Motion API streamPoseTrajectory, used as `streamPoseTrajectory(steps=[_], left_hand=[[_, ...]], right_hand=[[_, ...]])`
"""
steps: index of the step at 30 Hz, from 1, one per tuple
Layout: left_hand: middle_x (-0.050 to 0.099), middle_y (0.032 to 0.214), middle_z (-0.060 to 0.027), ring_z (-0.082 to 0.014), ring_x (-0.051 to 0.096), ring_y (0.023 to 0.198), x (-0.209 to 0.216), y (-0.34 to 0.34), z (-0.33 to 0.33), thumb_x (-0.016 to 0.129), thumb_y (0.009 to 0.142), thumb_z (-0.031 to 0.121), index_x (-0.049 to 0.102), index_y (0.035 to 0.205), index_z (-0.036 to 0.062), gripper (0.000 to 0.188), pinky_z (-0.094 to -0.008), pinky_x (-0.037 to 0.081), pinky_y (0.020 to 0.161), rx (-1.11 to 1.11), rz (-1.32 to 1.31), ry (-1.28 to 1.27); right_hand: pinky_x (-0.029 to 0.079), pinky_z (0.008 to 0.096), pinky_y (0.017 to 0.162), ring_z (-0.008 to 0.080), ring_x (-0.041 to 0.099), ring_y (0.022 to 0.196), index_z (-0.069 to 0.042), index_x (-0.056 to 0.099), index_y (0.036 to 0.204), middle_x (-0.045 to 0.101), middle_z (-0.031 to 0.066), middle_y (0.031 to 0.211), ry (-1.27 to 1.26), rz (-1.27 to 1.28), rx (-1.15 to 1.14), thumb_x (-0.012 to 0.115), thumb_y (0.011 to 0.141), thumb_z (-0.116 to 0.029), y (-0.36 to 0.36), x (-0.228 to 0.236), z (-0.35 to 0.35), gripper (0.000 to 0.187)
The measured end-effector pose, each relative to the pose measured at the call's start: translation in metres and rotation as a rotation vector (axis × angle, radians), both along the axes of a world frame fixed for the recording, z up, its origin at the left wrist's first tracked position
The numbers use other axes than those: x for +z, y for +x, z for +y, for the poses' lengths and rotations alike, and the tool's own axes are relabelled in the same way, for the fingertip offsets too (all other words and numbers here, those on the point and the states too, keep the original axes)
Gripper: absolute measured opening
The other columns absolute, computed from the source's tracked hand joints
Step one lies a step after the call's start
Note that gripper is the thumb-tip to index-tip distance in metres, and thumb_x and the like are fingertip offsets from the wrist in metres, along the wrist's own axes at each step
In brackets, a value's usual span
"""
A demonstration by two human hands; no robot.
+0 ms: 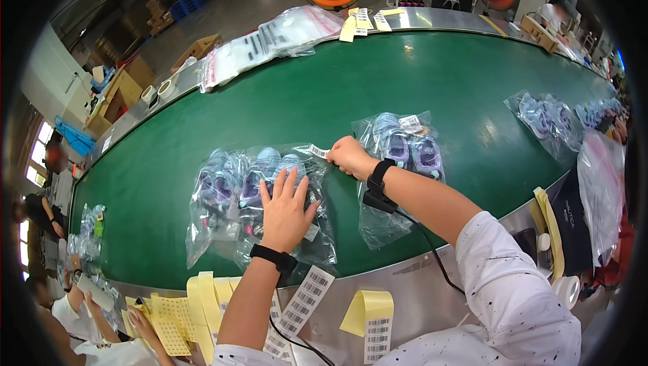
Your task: The person applies barcode labels to plastic-wrapped packages of shoes on a green conveyor belt. They peel labels from a sheet, place them on the packages, and move the labeled items along the belt.
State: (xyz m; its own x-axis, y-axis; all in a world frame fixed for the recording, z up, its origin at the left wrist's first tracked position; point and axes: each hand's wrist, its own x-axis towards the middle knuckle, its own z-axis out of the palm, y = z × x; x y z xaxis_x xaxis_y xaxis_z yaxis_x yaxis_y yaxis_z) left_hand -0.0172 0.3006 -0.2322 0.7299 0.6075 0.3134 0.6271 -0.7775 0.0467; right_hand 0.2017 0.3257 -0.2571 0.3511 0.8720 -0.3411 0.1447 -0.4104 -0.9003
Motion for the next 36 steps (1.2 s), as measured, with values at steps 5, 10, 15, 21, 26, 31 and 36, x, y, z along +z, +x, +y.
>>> streamPoseTrajectory(steps=[5,10,15,21,26,31,36], left_hand=[[0.044,0.137,-0.0149,-0.0325,0.034,0.131,0.003,0.000,-0.001,0.063,0.083,0.036,0.054,0.124,0.0056,0.051,-0.0605,0.018,0.107,-0.008,0.012,-0.005],[0.044,0.136,-0.0138,-0.0322,0.035,0.130,0.001,-0.017,0.003,0.062,0.083,0.027,0.054,0.123,0.0065,0.046,-0.0603,0.019,0.107,0.010,0.039,0.021],[0.045,0.136,-0.0134,-0.0310,0.038,0.129,-0.010,-0.010,0.012,0.055,0.082,0.010,0.054,0.121,0.0070,0.039,-0.0598,0.020,0.107,-0.010,0.079,0.099],[0.043,0.136,-0.0149,-0.0352,0.035,0.129,-0.012,-0.017,0.041,0.053,0.080,0.006,0.050,0.125,0.0083,0.044,-0.0618,0.020,0.105,0.193,0.083,0.006],[0.043,0.135,-0.0192,-0.0370,0.038,0.126,0.070,-0.030,-0.014,0.070,0.077,0.026,0.047,0.126,0.0047,0.059,-0.0587,0.028,0.100,0.106,0.001,-0.108],[0.060,0.112,-0.0173,-0.0292,0.060,0.101,0.198,-0.059,-0.151,0.066,0.085,0.021,0.052,0.123,-0.0019,0.046,-0.0355,0.045,0.089,-0.014,0.193,-1.206],[0.063,0.102,-0.0203,-0.0349,0.059,0.097,0.112,-0.094,-0.230,0.064,0.087,0.024,0.053,0.122,-0.0003,0.044,-0.0397,0.045,0.085,-0.172,-0.210,-0.893]], right_hand=[[0.053,0.0429,0.074,0.0377,0.066,0.082,0.003,0.067,0.080,0.067,0.0227,0.082,0.074,-0.551,0.155,0.072,0.071,-0.029,-0.003,-0.015,0.011,0.034],[0.053,0.0440,0.077,0.0376,0.065,0.087,0.001,0.068,0.085,0.067,0.0220,0.091,0.042,-0.756,0.255,0.071,0.072,-0.029,-0.015,0.010,0.006,0.034],[0.054,0.0390,0.058,0.0309,0.067,0.062,0.002,0.066,0.081,0.067,0.0190,0.077,0.126,-0.434,0.331,0.065,0.074,-0.017,0.009,0.019,-0.021,0.021],[0.044,0.0270,0.043,0.0126,0.057,0.048,0.000,0.060,0.078,0.059,0.0067,0.060,0.237,-0.064,0.694,0.063,0.084,-0.026,-0.022,0.080,-0.128,0.027],[0.044,0.0289,0.047,0.0135,0.056,0.050,0.000,0.059,0.083,0.058,0.0047,0.059,0.237,-0.045,0.780,0.059,0.088,-0.029,-0.011,0.105,-0.219,0.030],[0.043,0.0281,0.050,0.0118,0.057,0.054,0.000,0.059,0.086,0.057,0.0038,0.060,0.241,0.007,0.741,0.057,0.090,-0.029,-0.003,0.106,-0.284,0.030],[0.042,0.0284,0.056,0.0111,0.052,0.060,0.000,0.060,0.092,0.059,0.0027,0.068,0.212,0.122,0.702,0.057,0.092,-0.026,-0.021,0.113,-0.293,0.026]])
